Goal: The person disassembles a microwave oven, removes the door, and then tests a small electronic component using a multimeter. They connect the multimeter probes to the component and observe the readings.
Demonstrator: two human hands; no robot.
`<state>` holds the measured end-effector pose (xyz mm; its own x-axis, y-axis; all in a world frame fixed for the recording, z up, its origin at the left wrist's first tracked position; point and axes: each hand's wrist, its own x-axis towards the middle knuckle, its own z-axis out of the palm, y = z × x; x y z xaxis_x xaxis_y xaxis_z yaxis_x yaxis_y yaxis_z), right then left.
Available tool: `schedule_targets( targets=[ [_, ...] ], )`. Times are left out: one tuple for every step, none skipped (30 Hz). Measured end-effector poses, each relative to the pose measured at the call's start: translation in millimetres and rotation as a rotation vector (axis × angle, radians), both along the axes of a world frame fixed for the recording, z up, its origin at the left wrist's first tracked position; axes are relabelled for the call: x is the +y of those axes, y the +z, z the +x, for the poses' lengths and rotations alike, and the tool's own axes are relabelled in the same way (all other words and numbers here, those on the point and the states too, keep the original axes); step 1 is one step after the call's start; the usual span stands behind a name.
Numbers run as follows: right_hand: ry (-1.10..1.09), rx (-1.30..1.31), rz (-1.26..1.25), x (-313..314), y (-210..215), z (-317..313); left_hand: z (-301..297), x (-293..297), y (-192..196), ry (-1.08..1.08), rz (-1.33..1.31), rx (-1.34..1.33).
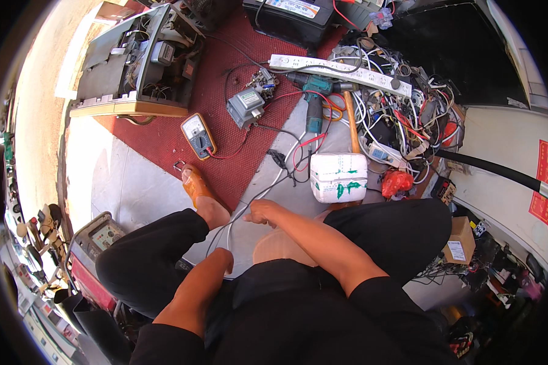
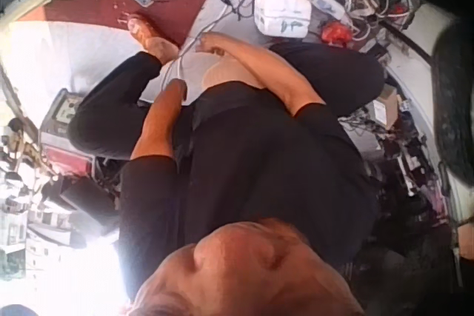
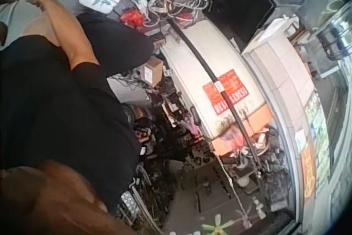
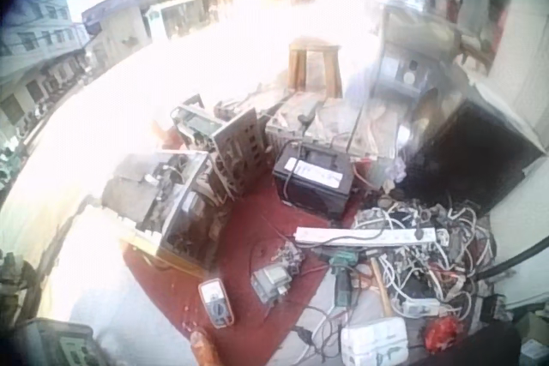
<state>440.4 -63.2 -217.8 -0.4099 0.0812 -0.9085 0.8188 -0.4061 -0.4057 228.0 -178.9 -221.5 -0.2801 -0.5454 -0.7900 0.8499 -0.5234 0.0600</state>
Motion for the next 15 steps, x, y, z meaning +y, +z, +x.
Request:
schedule_targets(
  targets=[
    [-0.005, 0.004, 0.132, -1, 1, 16, 4, 9, 1, -0.03, -0.022, -0.237],
    [-0.007, 0.015, 0.259, -3, 0, 31, 10, 28, -2, 0.229, 0.052, -0.194],
    [-0.161, -0.089, 0.565, -4, -3, 41, 17, 43, -4, 0.494, 0.115, -0.152],
    [-0.277, -0.242, 0.785, -3, -6, 51, 24, 58, -6, 0.762, 0.174, -0.109],
    [-0.303, -0.274, 1.018, 3, -10, 64, 34, 78, -12, 0.903, 0.341, -0.14],
    [-0.285, -0.357, 1.111, 10, -14, 77, 43, 102, -19, 1.042, 0.508, -0.169],
    [-0.046, -0.376, 1.185, 12, -14, 89, 48, 125, -24, 0.849, 0.874, -0.783],
    [0.21, -0.417, 1.174, 14, -11, 104, 60, 135, -27, 0.953, 1.201, -0.728],
    [0.481, -0.468, 1.168, 12, -4, 118, 75, 149, -31, 0.927, 1.337, -0.723],
    [0.542, -0.494, 1.163, 7, 6, 128, 89, 157, -33, 0.932, 1.301, -0.721],
    [0.607, -0.549, 1.188, 4, 18, 137, 106, 173, -35, 0.94, 1.288, -0.754],
    [0.702, -0.601, 1.144, 2, 30, 145, 124, 183, -38, 0.942, 1.269, -0.779],
    [0.69, -0.644, 1.102, 1, 42, 153, 145, 184, -40, 1.021, 1.249, -0.78],
    [0.587, -0.638, 1.127, 5, 53, 162, 166, 184, -42, 1.078, 1.239, -0.771],
    [0.504, -0.627, 1.104, 7, 65, 172, 186, 182, -42, 1.118, 1.253, -0.796]
  ],
)
